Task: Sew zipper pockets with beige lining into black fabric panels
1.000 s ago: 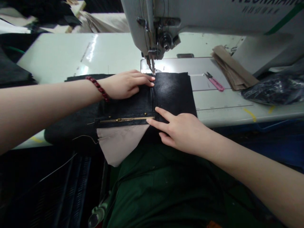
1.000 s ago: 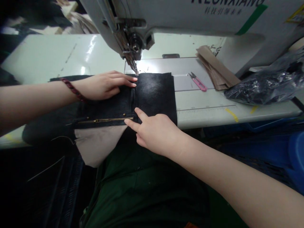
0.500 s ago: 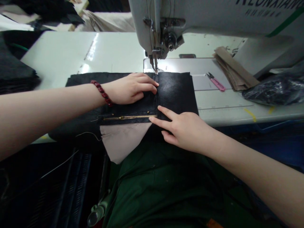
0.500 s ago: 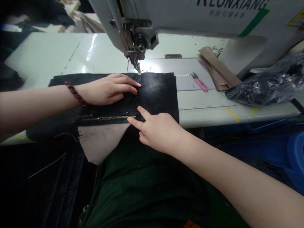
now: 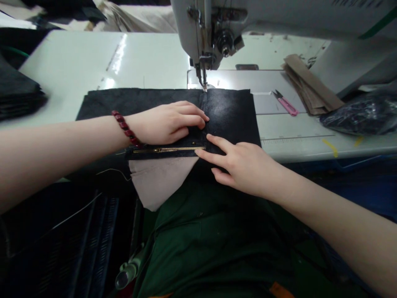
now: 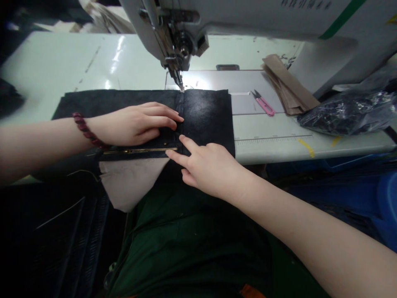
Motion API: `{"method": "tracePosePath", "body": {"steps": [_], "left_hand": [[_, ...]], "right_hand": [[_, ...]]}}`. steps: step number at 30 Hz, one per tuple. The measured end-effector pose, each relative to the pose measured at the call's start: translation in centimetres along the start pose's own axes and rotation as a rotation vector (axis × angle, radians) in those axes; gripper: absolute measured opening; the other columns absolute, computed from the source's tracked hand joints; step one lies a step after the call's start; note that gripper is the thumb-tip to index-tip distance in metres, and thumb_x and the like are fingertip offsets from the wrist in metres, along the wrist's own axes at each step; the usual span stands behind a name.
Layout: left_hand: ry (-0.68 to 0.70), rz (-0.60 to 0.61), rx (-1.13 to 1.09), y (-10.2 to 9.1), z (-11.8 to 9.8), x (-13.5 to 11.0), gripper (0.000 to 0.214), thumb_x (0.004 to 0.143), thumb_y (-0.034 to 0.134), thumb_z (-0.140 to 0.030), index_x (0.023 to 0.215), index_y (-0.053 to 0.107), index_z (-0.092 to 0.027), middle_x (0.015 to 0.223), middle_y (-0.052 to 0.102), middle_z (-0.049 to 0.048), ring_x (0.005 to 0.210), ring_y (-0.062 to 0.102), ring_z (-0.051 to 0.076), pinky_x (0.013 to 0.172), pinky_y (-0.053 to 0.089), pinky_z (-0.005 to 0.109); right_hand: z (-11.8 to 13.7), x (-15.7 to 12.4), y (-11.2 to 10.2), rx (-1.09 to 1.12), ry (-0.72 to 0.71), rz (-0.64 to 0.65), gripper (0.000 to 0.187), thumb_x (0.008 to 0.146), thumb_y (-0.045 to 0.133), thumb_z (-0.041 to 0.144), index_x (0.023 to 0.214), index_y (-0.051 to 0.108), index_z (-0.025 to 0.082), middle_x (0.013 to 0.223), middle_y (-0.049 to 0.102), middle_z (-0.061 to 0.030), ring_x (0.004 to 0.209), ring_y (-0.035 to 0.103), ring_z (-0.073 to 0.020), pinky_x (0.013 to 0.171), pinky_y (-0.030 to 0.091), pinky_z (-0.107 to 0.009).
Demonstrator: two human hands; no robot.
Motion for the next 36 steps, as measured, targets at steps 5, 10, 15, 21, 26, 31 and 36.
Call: {"method": "tracePosePath", "body": {"steps": [5, 10, 15, 21, 26, 31, 36], "left_hand": [[-0.001, 0.041, -0.037, 0.2, -0.6, -0.6, 0.036, 0.093, 0.047, -0.022, 0.122, 0.065, -0.032, 0.151, 0.045, 0.0021, 0.142, 0.038, 0.030, 0.118, 0.035, 0.053], [0.010, 0.036, -0.037, 0.3, -0.9, -0.9, 0.037, 0.093, 0.048, -0.020, 0.124, 0.064, -0.032, 0.153, 0.042, 0.0020, 0.144, 0.035, 0.030, 0.120, 0.034, 0.052], [0.021, 0.010, -0.027, 0.5, -1.1, -0.9, 0.035, 0.092, 0.049, -0.018, 0.122, 0.064, -0.029, 0.154, 0.041, 0.0045, 0.145, 0.035, 0.030, 0.120, 0.034, 0.052], [0.012, 0.015, 0.025, 0.9, -1.0, -1.3, 0.038, 0.094, 0.048, -0.020, 0.131, 0.057, -0.027, 0.155, 0.041, 0.0067, 0.147, 0.032, 0.027, 0.120, 0.034, 0.051], [-0.040, -0.006, 0.123, 0.4, -0.8, -1.1, 0.043, 0.095, 0.045, -0.023, 0.137, 0.053, -0.026, 0.147, 0.051, 0.0051, 0.140, 0.043, 0.025, 0.118, 0.037, 0.049], [-0.117, -0.040, 0.212, 0.2, -0.2, -0.2, 0.034, 0.095, 0.044, -0.027, 0.123, 0.060, -0.019, 0.148, 0.049, 0.0092, 0.130, 0.052, 0.029, 0.111, 0.043, 0.048], [-0.131, -0.054, 0.216, 0.2, -0.1, 0.1, 0.031, 0.096, 0.046, -0.030, 0.120, 0.061, -0.019, 0.144, 0.053, 0.0096, 0.126, 0.053, 0.028, 0.110, 0.043, 0.046]], "right_hand": [[-0.5, -0.1, 0.2, 0.045, 0.004, -0.014, 0.051, 0.098, 0.049, 0.037, 0.148, 0.044, 0.037, 0.144, 0.046, -0.0152, 0.086, 0.065, -0.0216, 0.071, 0.046, -0.033], [-0.4, -0.2, 0.2, 0.004, -0.020, -0.022, 0.052, 0.098, 0.049, 0.035, 0.150, 0.042, 0.036, 0.139, 0.049, -0.0148, 0.085, 0.062, -0.0215, 0.070, 0.044, -0.034], [-0.1, -0.1, 0.3, 0.010, -0.046, -0.040, 0.052, 0.098, 0.050, 0.031, 0.150, 0.043, 0.033, 0.151, 0.043, -0.0140, 0.103, 0.061, -0.0266, 0.076, 0.046, -0.036], [0.2, -0.3, 0.4, 0.015, -0.028, -0.047, 0.052, 0.099, 0.045, 0.030, 0.150, 0.042, 0.030, 0.157, 0.041, -0.0057, 0.091, 0.067, -0.0215, 0.070, 0.049, -0.035], [0.0, -0.4, 0.2, 0.022, 0.049, -0.012, 0.053, 0.098, 0.044, 0.037, 0.150, 0.042, 0.035, 0.158, 0.039, -0.0030, 0.079, 0.069, -0.0203, 0.052, 0.045, -0.032], [0.1, -0.3, -0.1, 0.008, 0.058, -0.013, 0.051, 0.098, 0.043, 0.038, 0.149, 0.044, 0.035, 0.156, 0.042, 0.0004, 0.078, 0.070, -0.0212, 0.049, 0.045, -0.033], [0.2, -0.3, 0.0, -0.001, 0.061, 0.005, 0.053, 0.097, 0.043, 0.037, 0.150, 0.041, 0.035, 0.158, 0.040, -0.0012, 0.075, 0.069, -0.0205, 0.048, 0.045, -0.033]]}}
Point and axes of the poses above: each hand's wrist, its own x-axis towards the middle knuckle, its own y-axis out of the palm, z = x × y, the point moved 8 cm from there along x, towards the middle knuckle
